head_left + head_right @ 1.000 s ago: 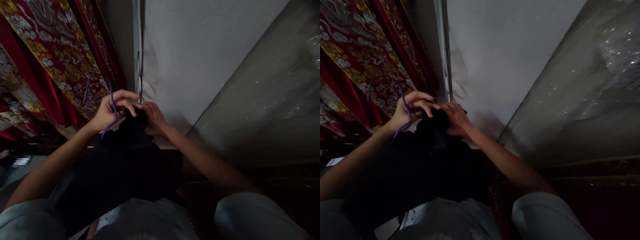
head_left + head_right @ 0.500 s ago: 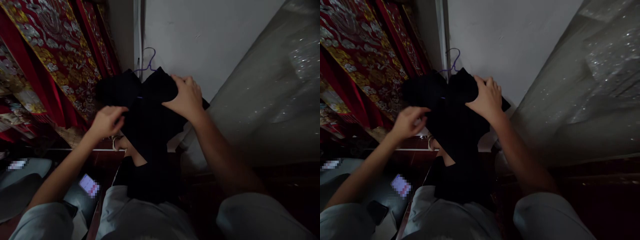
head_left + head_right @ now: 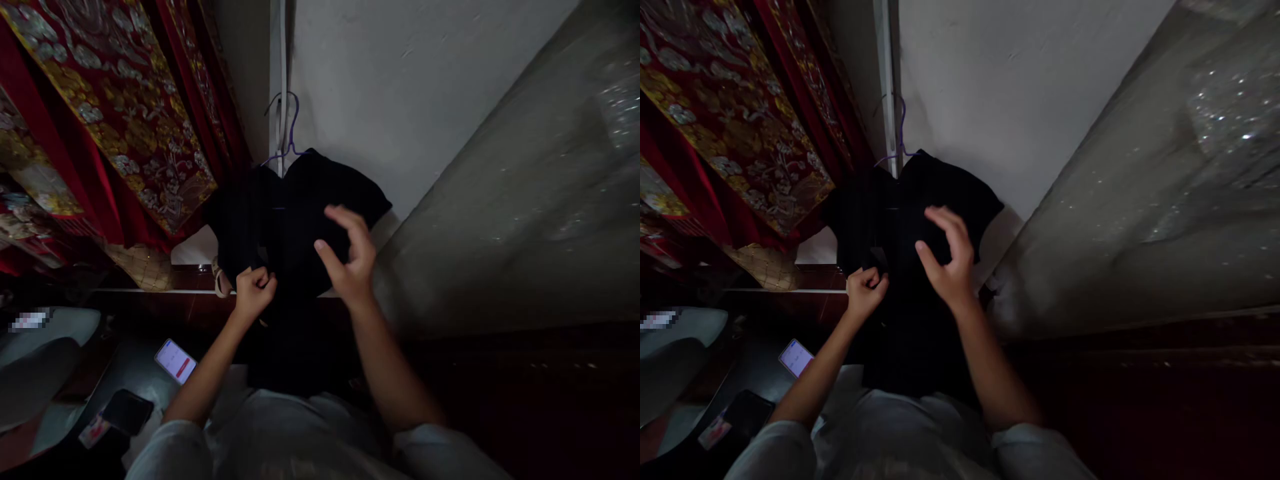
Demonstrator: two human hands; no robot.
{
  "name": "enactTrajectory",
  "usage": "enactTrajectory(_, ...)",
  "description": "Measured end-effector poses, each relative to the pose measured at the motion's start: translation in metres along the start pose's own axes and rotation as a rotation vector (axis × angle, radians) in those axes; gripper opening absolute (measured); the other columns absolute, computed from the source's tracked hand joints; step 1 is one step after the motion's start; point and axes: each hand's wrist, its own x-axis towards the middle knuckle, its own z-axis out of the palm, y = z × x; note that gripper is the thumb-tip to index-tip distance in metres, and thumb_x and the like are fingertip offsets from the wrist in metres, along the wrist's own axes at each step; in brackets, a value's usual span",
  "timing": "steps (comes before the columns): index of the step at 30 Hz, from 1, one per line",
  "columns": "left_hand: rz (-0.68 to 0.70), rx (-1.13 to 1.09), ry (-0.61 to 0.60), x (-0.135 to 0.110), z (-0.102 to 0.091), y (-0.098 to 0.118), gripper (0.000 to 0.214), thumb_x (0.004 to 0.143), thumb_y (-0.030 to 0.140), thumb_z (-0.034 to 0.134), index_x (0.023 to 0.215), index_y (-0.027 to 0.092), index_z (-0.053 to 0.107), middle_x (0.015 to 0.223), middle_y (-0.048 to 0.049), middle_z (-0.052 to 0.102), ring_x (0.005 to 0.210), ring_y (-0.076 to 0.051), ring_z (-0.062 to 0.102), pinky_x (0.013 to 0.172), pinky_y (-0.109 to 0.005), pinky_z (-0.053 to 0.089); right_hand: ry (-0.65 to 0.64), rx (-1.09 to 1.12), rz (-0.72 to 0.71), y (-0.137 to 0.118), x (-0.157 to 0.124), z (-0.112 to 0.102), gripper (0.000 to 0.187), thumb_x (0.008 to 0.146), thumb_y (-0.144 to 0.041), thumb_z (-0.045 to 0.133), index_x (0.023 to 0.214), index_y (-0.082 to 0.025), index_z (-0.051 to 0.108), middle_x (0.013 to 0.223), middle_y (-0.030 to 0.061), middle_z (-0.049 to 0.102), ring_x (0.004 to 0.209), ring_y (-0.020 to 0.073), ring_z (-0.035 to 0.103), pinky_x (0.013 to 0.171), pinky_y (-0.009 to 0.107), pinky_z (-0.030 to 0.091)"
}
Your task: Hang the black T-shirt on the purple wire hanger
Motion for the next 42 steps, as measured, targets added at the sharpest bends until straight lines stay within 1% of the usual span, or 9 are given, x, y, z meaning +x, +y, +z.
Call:
enactTrajectory(2, -0.028, -0.148, 0.22, -0.017, 0.008, 0.007, 0.033, 0.076, 0.012, 0.061, 0.058, 0.019, 0.034, 0.054, 0.0053, 0.038, 0.054, -0.01, 0.041, 0.059, -0.025, 0.034, 0.011, 0.225, 0.333, 0.0, -0.042, 0.024, 0.037, 0.094, -0.057, 0.06, 0.097, -0.021, 0.066, 0.088, 0.0063, 0.068, 0.082, 0.0207, 0.066, 0.075, 0.035, 0.054)
enactTrajectory(3, -0.034, -0.223, 0.287, -0.023, 0.01, 0.011, 0.024, 0.075, 0.009, 0.06, 0.063, 0.019, 0.042, 0.059, 0.0053, 0.044, 0.057, -0.01, 0.044, 0.061, -0.024, 0.036, -0.089, 0.308, 0.517, 0.001, -0.061, 0.036, 0.046, 0.094, -0.065, 0.056, 0.084, -0.02, 0.062, 0.071, 0.0027, 0.062, 0.064, 0.0171, 0.059, 0.062, 0.031, 0.049)
enactTrajectory(6, -0.037, -0.42, 0.366, -0.035, 0.012, 0.025, 0.016, 0.08, 0.008, 0.063, 0.091, 0.019, 0.059, 0.082, 0.0026, 0.055, 0.069, -0.009, 0.053, 0.067, -0.021, 0.043, -0.381, 0.429, 0.799, 0.004, -0.097, 0.057, 0.071, 0.091, -0.084, 0.04, 0.06, -0.021, 0.051, 0.053, 0.0008, 0.05, 0.052, 0.0141, 0.049, 0.055, 0.029, 0.041)
enactTrajectory(12, -0.139, -0.686, 0.362, -0.036, 0.011, 0.042, 0.042, 0.091, 0.025, 0.076, 0.127, 0.027, 0.053, 0.117, -0.0054, 0.059, 0.088, -0.011, 0.065, 0.072, -0.019, 0.053, -0.442, 0.522, 0.79, -0.004, -0.091, 0.048, 0.068, 0.086, -0.083, 0.052, 0.062, -0.019, 0.055, 0.056, 0.001, 0.055, 0.055, 0.0129, 0.051, 0.056, 0.027, 0.04)
enactTrajectory(17, -0.164, -0.835, 0.24, -0.041, 0.019, 0.04, 0.037, 0.103, 0.038, 0.06, 0.136, 0.028, 0.049, 0.121, -0.0087, 0.067, 0.1, -0.015, 0.071, 0.092, -0.03, 0.058, -0.328, 0.587, 0.893, -0.004, -0.088, 0.041, 0.066, 0.077, -0.082, 0.065, 0.063, -0.02, 0.05, 0.05, -0.0039, 0.046, 0.045, 0.0078, 0.039, 0.047, 0.024, 0.03)
enactTrajectory(20, -0.171, -0.842, 0.202, -0.047, 0.03, 0.032, 0.036, 0.099, 0.035, 0.067, 0.131, 0.025, 0.054, 0.123, -0.009, 0.067, 0.112, -0.019, 0.07, 0.101, -0.034, 0.055, -0.295, 0.64, 0.9, -0.004, -0.088, 0.04, 0.06, 0.078, -0.077, 0.067, 0.069, -0.019, 0.053, 0.056, -0.0031, 0.051, 0.047, 0.0077, 0.043, 0.046, 0.023, 0.032)
enactTrajectory(25, -0.274, -0.65, 0.118, -0.051, 0.041, 0.019, 0.023, 0.099, 0.037, 0.066, 0.115, 0.02, 0.068, 0.107, -0.0066, 0.068, 0.102, -0.017, 0.067, 0.093, -0.028, 0.054, -0.348, 0.658, 0.817, -0.002, -0.084, 0.032, 0.04, 0.082, -0.056, 0.072, 0.079, -0.018, 0.061, 0.063, -0.0036, 0.054, 0.05, 0.0068, 0.046, 0.048, 0.021, 0.033)
enactTrajectory(32, -0.449, -0.871, -0.012, -0.046, 0.04, 0.011, 0.039, 0.089, 0.048, 0.076, 0.117, 0.021, 0.071, 0.111, -0.0064, 0.071, 0.105, -0.02, 0.068, 0.098, -0.032, 0.052, -0.329, 0.742, 0.894, 0.002, -0.073, 0.041, 0.025, 0.078, -0.037, 0.069, 0.065, -0.019, 0.056, 0.042, -0.0088, 0.038, 0.038, 0.0053, 0.033, 0.042, 0.021, 0.024)
enactTrajectory(42, -0.274, -0.653, 0.169, -0.047, 0.032, 0.015, 0.025, 0.094, 0.041, 0.071, 0.099, 0.017, 0.071, 0.087, -0.0035, 0.068, 0.082, -0.015, 0.064, 0.076, -0.023, 0.05, -0.464, 1.101, 1.107, 0.002, -0.061, 0.045, 0.028, 0.068, -0.039, 0.077, 0.063, -0.017, 0.059, 0.038, -0.0116, 0.029, 0.036, 0.0028, 0.022, 0.04, 0.02, 0.017)
